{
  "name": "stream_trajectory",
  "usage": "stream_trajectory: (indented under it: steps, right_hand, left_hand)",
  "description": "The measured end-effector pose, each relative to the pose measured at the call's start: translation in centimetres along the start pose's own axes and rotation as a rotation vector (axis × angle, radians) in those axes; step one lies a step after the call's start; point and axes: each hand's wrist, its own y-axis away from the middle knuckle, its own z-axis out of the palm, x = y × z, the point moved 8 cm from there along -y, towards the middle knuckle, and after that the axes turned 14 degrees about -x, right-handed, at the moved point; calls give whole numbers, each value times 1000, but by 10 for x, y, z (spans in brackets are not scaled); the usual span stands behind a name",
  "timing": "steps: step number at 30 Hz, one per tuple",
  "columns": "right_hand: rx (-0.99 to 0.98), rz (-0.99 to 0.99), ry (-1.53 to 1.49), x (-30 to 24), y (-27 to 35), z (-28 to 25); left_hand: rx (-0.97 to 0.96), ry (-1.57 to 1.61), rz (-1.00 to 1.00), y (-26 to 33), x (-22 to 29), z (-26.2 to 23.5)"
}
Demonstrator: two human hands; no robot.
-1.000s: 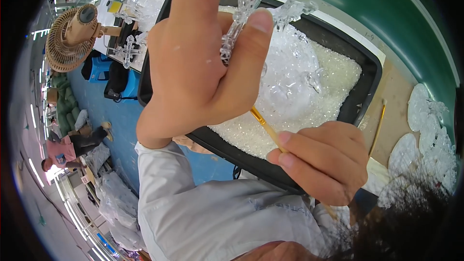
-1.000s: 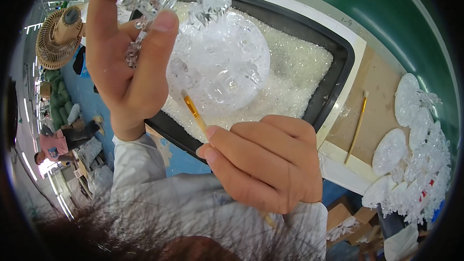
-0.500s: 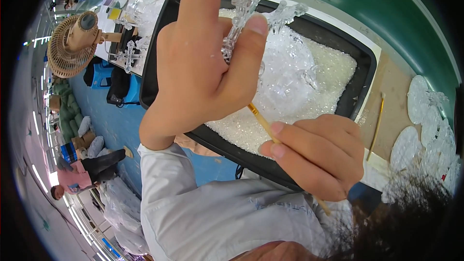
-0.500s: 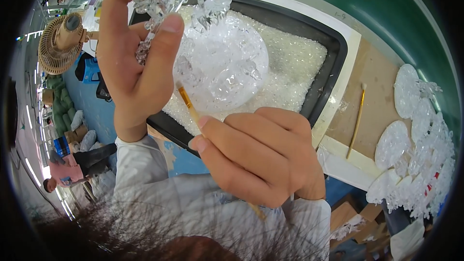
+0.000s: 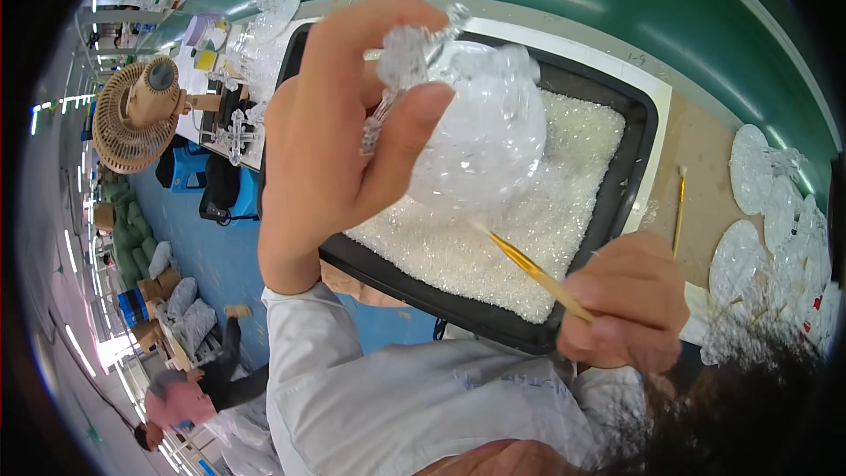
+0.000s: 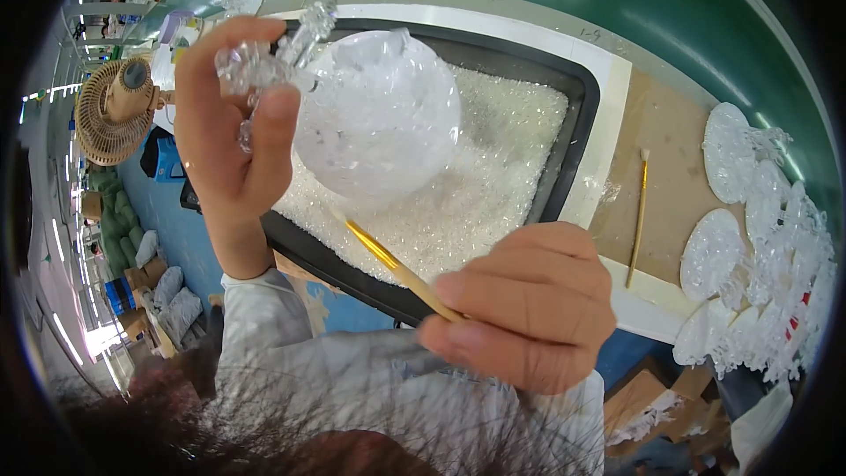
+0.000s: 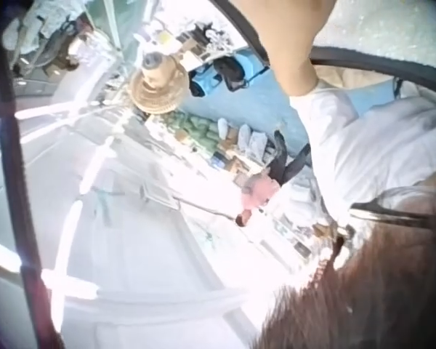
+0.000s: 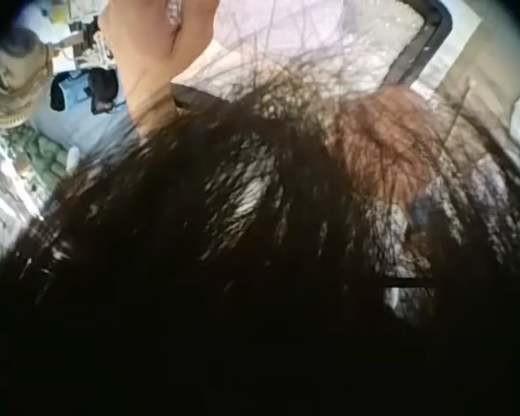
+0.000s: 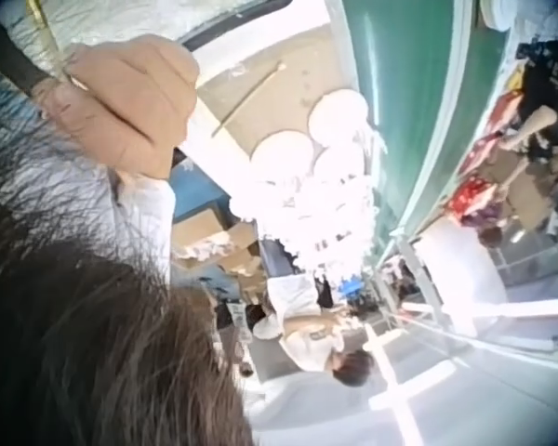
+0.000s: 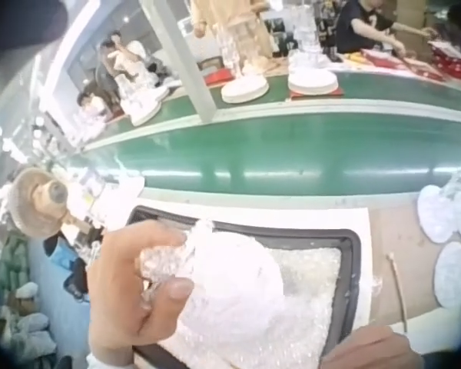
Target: Applying adhesive with a brush to clear ornaments and coating them with small decorative beads.
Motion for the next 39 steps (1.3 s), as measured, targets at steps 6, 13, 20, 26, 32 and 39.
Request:
stream_trajectory:
  steps: [6,13,20,26,32,39]
  right_hand:
    - [517,149,-432,21,29,-25]
    - [604,333,-596,51,25,-28]
    - [443,401,-456,42,22,-24]
    - [345,360,-455,43,23,-21]
    - [313,254,-424,40,23,-18]
    - [234,196,-352,34,20,-13]
  left_hand:
    - [-84,-122,364,-4,25,-5]
    - [-80,-210,436,7,71,6]
    - [-120,-146,446,6,75,15]
    - [-100,-164,513,10,77,16]
    - [-116,-155,529,11,82,14]
    - [-132,-146,447,9,79,15]
